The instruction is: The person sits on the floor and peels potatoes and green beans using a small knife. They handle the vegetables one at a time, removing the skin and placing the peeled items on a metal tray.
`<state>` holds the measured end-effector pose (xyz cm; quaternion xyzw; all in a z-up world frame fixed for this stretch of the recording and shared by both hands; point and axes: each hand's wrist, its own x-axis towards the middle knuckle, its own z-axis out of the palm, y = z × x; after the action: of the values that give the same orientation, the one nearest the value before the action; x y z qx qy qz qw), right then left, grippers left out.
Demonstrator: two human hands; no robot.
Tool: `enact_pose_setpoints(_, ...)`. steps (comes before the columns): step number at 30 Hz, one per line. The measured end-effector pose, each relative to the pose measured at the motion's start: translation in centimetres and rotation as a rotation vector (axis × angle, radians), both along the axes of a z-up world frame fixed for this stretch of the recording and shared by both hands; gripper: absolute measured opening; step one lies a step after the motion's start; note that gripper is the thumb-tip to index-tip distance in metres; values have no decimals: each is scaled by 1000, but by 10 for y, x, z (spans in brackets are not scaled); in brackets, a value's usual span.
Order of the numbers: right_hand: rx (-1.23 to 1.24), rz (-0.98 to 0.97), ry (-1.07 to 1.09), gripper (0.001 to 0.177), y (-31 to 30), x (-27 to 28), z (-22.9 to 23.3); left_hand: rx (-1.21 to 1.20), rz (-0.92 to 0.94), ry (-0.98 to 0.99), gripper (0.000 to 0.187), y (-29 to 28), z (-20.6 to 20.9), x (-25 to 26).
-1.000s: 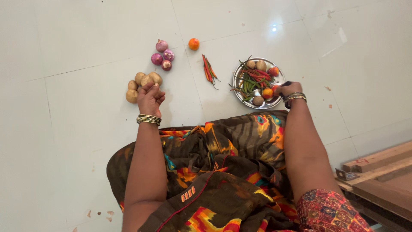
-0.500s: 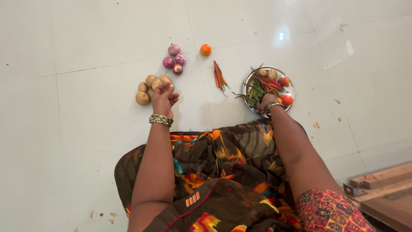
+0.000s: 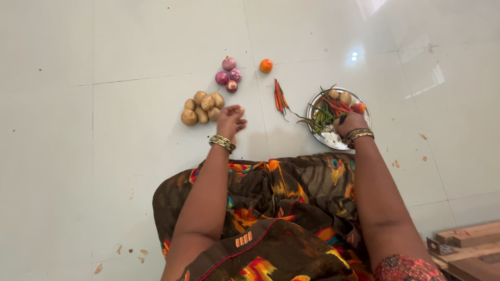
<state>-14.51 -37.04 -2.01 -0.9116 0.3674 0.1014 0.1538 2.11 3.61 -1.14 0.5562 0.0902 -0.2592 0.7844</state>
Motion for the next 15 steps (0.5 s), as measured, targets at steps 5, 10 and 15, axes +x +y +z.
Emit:
enact_pose_setpoints(5, 197, 354, -335, 65, 111, 31, 76, -91, -261, 164, 44, -25, 17, -30)
enact_pose_setpoints(10, 807, 279, -384, 48, 197, 56, 103, -387, -407, 205, 54, -21, 18, -41)
enact_pose_setpoints(15, 1394, -285, -727, 33, 184, 70, 61, -462, -236, 216, 48, -16, 13, -30)
